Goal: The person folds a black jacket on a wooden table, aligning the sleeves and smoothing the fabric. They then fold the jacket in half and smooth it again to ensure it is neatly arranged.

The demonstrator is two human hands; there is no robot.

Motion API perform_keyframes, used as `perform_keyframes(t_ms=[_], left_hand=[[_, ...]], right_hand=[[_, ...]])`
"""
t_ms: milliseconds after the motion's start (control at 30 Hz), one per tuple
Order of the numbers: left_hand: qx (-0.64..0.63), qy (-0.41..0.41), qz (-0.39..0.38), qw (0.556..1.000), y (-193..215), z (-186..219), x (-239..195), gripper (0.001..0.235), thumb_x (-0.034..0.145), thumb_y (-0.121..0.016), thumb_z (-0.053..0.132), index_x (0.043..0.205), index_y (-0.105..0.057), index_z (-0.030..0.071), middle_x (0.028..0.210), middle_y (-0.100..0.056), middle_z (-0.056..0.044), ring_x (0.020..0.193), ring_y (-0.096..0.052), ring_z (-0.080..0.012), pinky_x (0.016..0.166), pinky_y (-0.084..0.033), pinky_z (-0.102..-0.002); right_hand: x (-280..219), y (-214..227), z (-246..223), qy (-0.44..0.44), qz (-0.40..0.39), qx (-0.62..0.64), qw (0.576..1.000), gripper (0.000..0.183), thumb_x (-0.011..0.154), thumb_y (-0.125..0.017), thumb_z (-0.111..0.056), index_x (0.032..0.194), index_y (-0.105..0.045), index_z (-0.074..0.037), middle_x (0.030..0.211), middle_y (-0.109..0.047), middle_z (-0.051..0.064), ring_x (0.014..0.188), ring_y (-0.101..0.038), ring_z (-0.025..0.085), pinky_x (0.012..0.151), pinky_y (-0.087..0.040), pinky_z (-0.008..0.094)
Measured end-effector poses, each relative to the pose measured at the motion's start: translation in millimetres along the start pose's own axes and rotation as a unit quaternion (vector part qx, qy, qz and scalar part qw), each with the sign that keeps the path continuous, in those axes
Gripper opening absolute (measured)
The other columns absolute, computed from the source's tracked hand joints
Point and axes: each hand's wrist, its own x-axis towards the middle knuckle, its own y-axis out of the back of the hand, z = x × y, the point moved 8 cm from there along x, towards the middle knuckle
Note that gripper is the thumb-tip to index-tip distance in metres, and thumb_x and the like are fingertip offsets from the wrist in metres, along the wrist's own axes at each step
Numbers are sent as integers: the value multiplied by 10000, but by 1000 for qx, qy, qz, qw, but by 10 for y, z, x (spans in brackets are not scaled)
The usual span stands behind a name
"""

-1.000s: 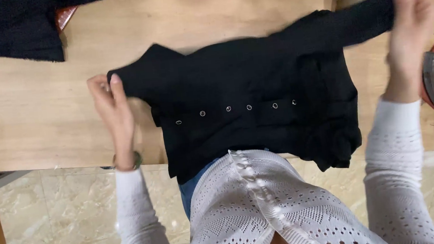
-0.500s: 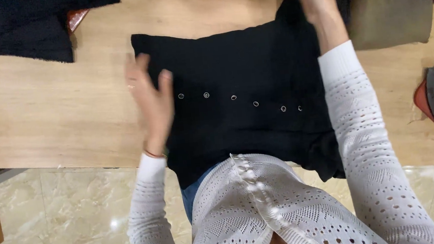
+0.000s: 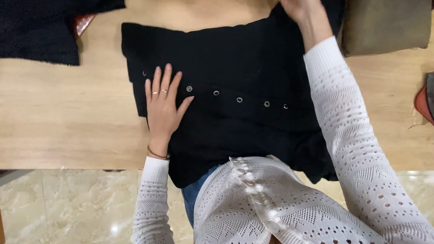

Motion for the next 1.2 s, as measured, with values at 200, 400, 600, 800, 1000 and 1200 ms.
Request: perform_keyframes(t_ms=[200, 400, 600, 800, 1000, 1200], left_hand=[[-95, 197, 196, 956, 377, -194, -359, 560, 1035, -632, 352, 1410, -479, -36, 1438, -503, -280, 1329, -487, -457, 1133, -372, -545], [-30, 374, 117, 920, -108, -583, -913, 572, 880, -817, 466, 1256, -562, 118, 1142, -523, -91, 1148, -475, -327, 1021, -314, -482], [76, 318, 140, 935, -292, -612, -945, 188, 963, -724, 423, 954, -601, 281, 1095, -596, 15, 1134, -538, -293, 926, -380, -469], [58, 273, 148, 949, -252, -584, -694, 185, 989, -718, 277, 1133, -627, 205, 987, -715, 16, 927, -620, -233, 811, -437, -393], [-31, 263, 227, 937, 525, -355, -369, 306, 946, -768, 230, 1194, -614, 137, 1113, -503, -101, 1067, -540, -359, 903, -427, -463], [36, 327, 56, 943, 91, -444, -659, 615, 856, -829, 428, 1287, -562, 80, 1038, -637, -134, 957, -663, -355, 773, -511, -518]], right_hand=[[-999, 278, -240, 153, 49, -307, 938, 528, 1140, -619, -299, 1515, -311, -90, 1300, -594, 158, 1201, -730, 251, 1099, -603, 378], [-2008, 510, -552, 232, 178, -625, 724, 510, 1021, -713, -19, 1481, -496, 7, 1342, -492, 280, 1276, -485, 501, 1098, -398, 603], [-2534, 597, -187, 194, 240, -663, 682, 527, 1011, -708, -147, 1496, -521, -57, 1469, -455, 251, 1414, -415, 443, 1140, -337, 590], [-2620, 746, 92, 144, 287, -687, 653, 462, 1082, -598, -235, 1521, -502, -129, 1478, -426, 220, 1406, -399, 379, 1094, -334, 529], [-2639, 899, 85, 111, 292, -612, 726, 437, 1047, -655, -245, 1458, -548, -143, 1491, -441, 202, 1428, -403, 383, 1135, -322, 543], [-2720, 1179, 172, 73, 312, -675, 664, 521, 1014, -729, -316, 1470, -518, -176, 1435, -456, 197, 1339, -427, 432, 1078, -293, 623]])
